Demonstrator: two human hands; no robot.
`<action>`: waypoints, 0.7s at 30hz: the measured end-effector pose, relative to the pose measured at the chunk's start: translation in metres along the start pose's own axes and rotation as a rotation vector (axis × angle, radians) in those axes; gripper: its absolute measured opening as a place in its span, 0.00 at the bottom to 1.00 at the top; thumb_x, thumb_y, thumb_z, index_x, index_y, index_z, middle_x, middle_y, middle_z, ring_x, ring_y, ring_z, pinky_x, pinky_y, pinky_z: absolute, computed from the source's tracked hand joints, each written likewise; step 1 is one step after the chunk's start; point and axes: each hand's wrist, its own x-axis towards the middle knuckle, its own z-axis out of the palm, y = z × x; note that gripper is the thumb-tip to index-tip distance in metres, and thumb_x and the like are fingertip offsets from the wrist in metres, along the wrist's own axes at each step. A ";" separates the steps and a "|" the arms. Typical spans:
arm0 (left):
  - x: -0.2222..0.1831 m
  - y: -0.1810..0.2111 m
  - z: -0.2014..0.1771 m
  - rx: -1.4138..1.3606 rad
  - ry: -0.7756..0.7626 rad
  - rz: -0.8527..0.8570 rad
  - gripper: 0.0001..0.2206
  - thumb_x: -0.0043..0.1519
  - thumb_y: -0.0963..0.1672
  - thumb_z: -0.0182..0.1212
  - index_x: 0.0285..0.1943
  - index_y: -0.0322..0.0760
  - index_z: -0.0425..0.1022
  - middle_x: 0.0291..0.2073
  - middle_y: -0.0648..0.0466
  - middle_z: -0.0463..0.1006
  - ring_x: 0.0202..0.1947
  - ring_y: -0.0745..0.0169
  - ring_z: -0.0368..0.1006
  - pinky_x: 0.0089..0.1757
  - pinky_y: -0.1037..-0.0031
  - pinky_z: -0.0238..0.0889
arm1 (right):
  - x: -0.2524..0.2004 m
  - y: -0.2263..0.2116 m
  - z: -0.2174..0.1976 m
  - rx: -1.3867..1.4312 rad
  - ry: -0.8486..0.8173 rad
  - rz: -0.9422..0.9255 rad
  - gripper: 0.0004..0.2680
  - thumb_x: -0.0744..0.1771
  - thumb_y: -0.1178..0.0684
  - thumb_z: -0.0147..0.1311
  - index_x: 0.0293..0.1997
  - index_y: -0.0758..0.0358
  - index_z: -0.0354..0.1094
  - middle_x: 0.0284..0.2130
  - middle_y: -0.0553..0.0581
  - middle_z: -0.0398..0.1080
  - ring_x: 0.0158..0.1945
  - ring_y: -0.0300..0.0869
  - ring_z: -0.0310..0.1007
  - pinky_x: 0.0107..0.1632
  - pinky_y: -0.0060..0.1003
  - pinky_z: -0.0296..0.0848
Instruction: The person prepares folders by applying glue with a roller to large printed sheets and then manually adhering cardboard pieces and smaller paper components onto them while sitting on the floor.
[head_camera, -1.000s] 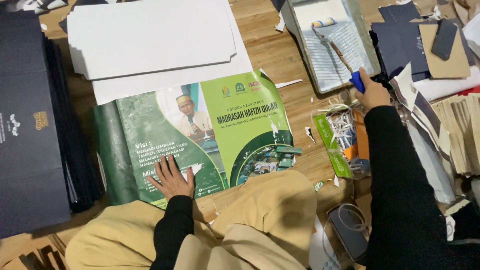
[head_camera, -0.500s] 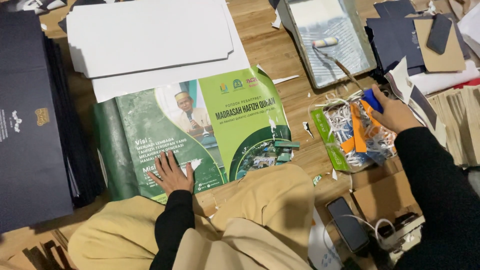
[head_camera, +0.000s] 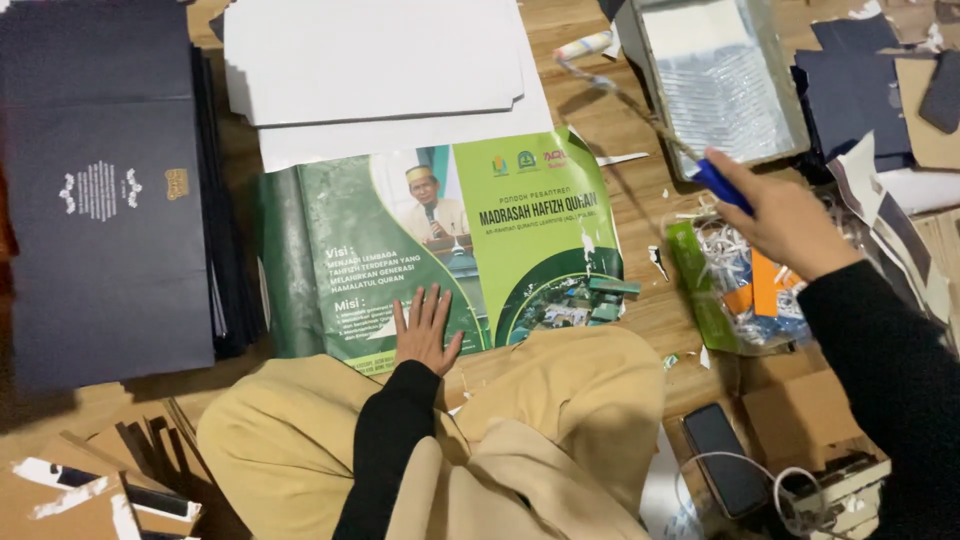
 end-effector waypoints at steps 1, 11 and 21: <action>0.000 0.001 -0.003 0.000 -0.001 -0.013 0.31 0.57 0.57 0.34 0.68 0.46 0.43 0.67 0.53 0.43 0.67 0.53 0.35 0.59 0.48 0.25 | 0.014 -0.001 0.012 -0.007 -0.003 -0.011 0.24 0.66 0.52 0.40 0.70 0.43 0.35 0.34 0.68 0.69 0.30 0.52 0.70 0.38 0.41 0.71; 0.003 0.000 0.001 -0.113 0.045 -0.027 0.32 0.53 0.57 0.37 0.68 0.49 0.43 0.64 0.53 0.46 0.65 0.52 0.38 0.59 0.48 0.24 | 0.135 -0.050 0.071 -0.251 0.191 -0.258 0.16 0.64 0.45 0.43 0.59 0.46 0.55 0.34 0.64 0.70 0.38 0.58 0.72 0.40 0.48 0.71; 0.004 -0.001 -0.012 -0.032 0.000 -0.009 0.31 0.57 0.57 0.34 0.68 0.45 0.43 0.66 0.53 0.44 0.66 0.54 0.39 0.59 0.48 0.27 | 0.209 -0.106 0.025 -0.071 0.107 -0.369 0.24 0.64 0.60 0.46 0.67 0.51 0.41 0.34 0.69 0.68 0.32 0.53 0.70 0.40 0.46 0.73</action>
